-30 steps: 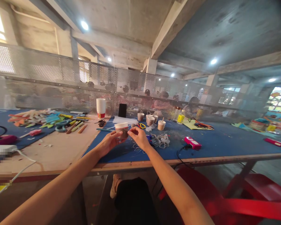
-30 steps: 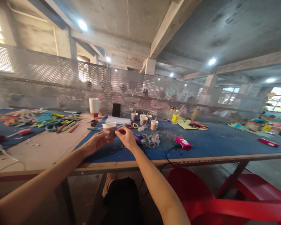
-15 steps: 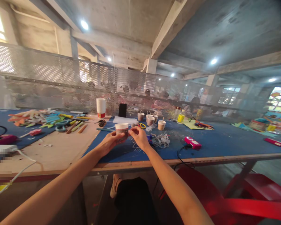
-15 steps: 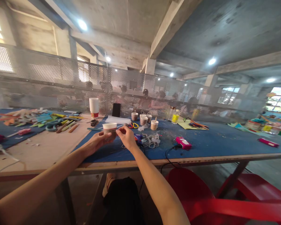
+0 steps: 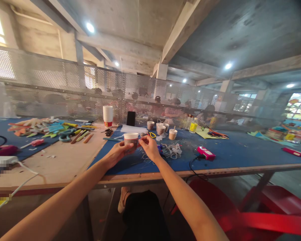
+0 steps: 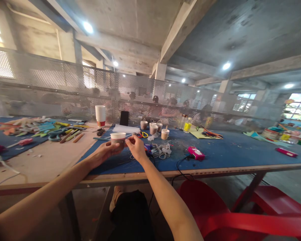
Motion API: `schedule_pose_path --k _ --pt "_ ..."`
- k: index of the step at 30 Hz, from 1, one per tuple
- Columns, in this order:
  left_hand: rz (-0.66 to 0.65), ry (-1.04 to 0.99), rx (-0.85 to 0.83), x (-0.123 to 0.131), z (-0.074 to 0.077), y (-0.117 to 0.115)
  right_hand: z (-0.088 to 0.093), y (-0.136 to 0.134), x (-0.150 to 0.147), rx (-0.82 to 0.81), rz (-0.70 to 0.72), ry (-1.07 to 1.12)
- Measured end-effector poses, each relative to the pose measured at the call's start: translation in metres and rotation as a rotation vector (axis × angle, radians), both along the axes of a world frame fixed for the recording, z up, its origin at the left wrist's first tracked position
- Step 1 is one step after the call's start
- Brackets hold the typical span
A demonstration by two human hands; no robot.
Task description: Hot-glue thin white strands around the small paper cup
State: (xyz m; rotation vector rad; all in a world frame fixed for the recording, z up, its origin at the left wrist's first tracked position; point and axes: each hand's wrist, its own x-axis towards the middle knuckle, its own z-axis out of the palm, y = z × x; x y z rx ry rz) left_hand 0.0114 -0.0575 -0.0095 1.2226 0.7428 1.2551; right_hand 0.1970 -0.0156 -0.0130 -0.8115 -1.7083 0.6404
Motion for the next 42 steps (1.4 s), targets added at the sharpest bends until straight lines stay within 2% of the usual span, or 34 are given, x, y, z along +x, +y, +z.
schedule_pose_path --k 28,35,42 --pt "-0.023 0.015 -0.021 0.0003 -0.0001 -0.0007 -0.0011 -0.0025 0.0008 0.001 0.006 0.029" --pt "-0.020 0.021 -0.015 0.0014 0.0030 -0.0039 -0.0027 -0.0003 0.0012 0.028 -0.077 -0.025" --pt "-0.013 0.027 -0.012 0.0016 0.0021 -0.0033 -0.0045 0.0010 -0.0002 0.004 -0.029 0.017"
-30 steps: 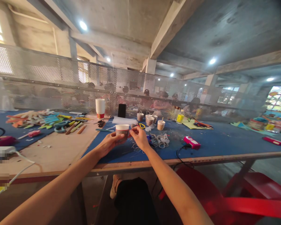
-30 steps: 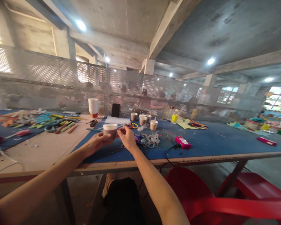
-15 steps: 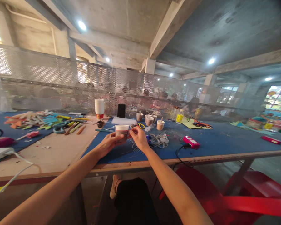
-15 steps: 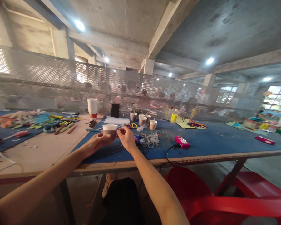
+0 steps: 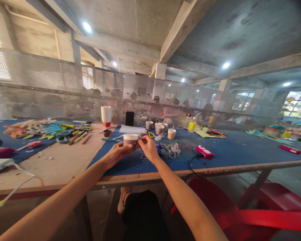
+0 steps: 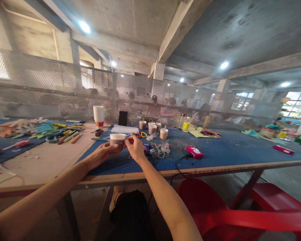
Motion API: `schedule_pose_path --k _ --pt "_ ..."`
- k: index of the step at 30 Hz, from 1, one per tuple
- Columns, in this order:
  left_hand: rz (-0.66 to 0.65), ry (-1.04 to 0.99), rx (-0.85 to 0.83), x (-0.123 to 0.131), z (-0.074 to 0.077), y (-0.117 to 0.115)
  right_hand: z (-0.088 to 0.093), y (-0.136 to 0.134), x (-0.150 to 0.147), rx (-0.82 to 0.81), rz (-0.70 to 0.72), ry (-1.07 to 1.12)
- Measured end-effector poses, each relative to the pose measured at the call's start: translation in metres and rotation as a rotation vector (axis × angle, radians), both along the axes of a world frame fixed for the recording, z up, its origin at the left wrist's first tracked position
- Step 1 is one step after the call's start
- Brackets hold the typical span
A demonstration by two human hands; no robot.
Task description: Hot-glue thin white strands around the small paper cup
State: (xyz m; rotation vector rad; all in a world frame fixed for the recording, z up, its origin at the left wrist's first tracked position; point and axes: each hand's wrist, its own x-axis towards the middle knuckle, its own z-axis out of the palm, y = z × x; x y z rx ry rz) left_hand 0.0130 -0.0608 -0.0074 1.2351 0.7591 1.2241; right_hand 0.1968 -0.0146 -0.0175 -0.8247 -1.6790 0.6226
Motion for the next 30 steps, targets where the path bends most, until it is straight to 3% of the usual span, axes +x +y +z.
schedule_pose_path --k 11,30 --pt "-0.051 0.001 0.001 -0.0024 -0.0031 0.0027 0.0035 -0.0023 -0.0010 -0.061 0.053 0.042" --pt "-0.003 -0.039 -0.048 -0.0027 -0.0066 0.0087 0.0049 -0.0077 -0.0044 -0.025 0.092 0.129"
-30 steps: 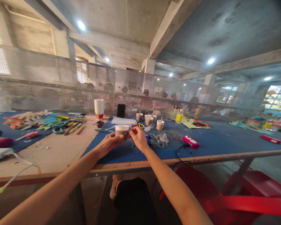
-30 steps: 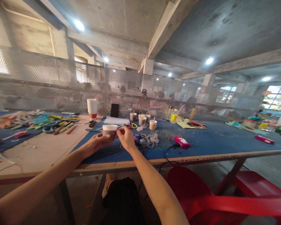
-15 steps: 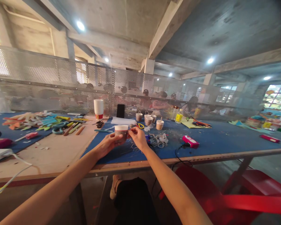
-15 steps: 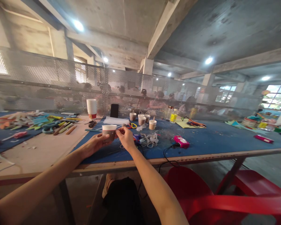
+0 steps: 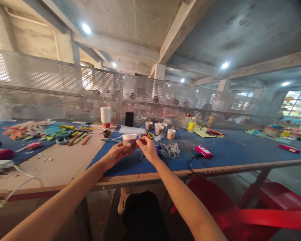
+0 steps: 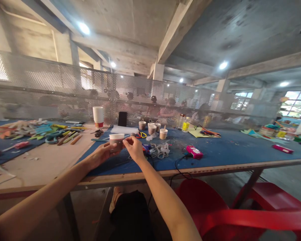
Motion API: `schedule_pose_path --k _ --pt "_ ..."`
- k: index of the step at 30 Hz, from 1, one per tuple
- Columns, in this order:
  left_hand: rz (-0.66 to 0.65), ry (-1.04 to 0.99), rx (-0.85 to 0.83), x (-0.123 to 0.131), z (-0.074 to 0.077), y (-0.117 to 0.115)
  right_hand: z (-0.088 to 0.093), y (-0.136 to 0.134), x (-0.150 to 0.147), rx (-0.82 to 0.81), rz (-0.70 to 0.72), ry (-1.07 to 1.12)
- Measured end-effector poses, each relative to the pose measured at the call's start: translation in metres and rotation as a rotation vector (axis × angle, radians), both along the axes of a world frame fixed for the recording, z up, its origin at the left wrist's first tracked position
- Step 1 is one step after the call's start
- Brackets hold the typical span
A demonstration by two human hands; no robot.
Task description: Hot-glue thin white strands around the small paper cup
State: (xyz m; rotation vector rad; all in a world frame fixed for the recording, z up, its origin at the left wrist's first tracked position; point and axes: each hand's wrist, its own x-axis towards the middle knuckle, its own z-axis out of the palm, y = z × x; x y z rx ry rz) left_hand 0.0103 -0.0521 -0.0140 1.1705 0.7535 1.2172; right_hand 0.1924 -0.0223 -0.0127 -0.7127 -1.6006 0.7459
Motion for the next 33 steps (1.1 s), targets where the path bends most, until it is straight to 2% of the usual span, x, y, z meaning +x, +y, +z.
schedule_pose_path --k 4,12,23,33 --pt "0.058 0.010 0.004 -0.0003 -0.0018 0.0030 0.0013 -0.0032 -0.0005 -0.019 0.013 -0.016" --pt "0.094 -0.011 -0.010 0.0004 -0.0047 0.0071 0.0035 -0.0047 -0.0011 -0.008 0.013 -0.006" --pt "0.031 0.005 0.017 0.0003 -0.0007 0.0002 -0.0050 0.0034 -0.0007 0.006 -0.021 -0.053" --pt "0.014 -0.004 0.025 -0.0017 -0.0023 0.0010 -0.0034 0.0029 -0.0004 -0.045 0.025 -0.036"
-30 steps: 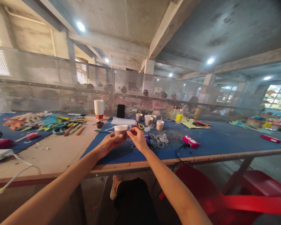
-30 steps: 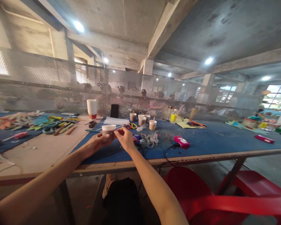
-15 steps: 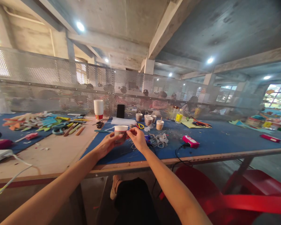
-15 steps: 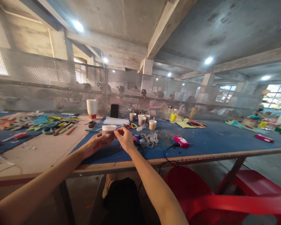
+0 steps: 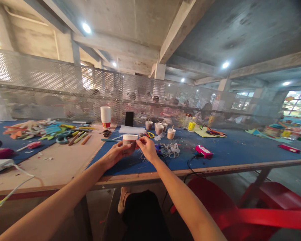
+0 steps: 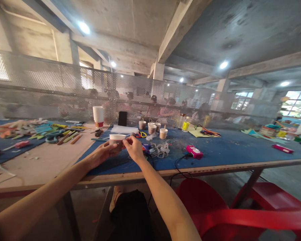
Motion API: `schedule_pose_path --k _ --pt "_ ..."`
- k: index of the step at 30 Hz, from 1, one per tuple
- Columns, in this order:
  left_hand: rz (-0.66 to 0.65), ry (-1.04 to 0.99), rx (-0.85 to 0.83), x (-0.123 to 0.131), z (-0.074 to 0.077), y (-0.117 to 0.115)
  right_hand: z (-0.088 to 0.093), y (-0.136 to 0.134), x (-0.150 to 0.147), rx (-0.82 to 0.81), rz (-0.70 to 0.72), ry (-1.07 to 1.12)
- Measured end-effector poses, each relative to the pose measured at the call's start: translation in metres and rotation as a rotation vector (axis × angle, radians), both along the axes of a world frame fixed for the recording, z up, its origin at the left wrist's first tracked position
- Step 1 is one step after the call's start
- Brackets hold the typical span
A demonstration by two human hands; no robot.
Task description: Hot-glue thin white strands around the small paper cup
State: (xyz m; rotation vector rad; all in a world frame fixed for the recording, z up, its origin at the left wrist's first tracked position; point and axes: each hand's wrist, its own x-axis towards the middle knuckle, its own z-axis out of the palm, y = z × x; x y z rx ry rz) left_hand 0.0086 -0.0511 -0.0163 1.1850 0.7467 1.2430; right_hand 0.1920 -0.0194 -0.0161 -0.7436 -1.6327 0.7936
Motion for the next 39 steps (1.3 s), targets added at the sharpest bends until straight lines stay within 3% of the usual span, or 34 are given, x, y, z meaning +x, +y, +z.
schedule_pose_path --k 9,17,22,28,32,39 --pt "-0.011 -0.076 -0.020 0.000 0.002 -0.001 0.003 -0.002 -0.001 -0.005 0.039 0.037" --pt "0.056 -0.167 -0.050 0.000 0.003 0.003 0.002 -0.013 -0.002 0.245 -0.038 -0.201" --pt "0.048 -0.203 -0.082 -0.003 0.003 0.003 0.006 -0.019 0.016 0.372 -0.246 -0.364" --pt "0.037 -0.213 -0.110 -0.005 0.001 0.008 0.012 -0.011 0.077 0.075 -0.653 -0.843" --pt "0.020 -0.204 -0.114 -0.007 -0.003 0.013 0.007 -0.004 0.098 -0.071 -0.668 -1.032" --pt "0.030 -0.217 -0.143 -0.007 0.000 0.008 -0.001 0.005 0.096 -0.138 -0.665 -0.999"
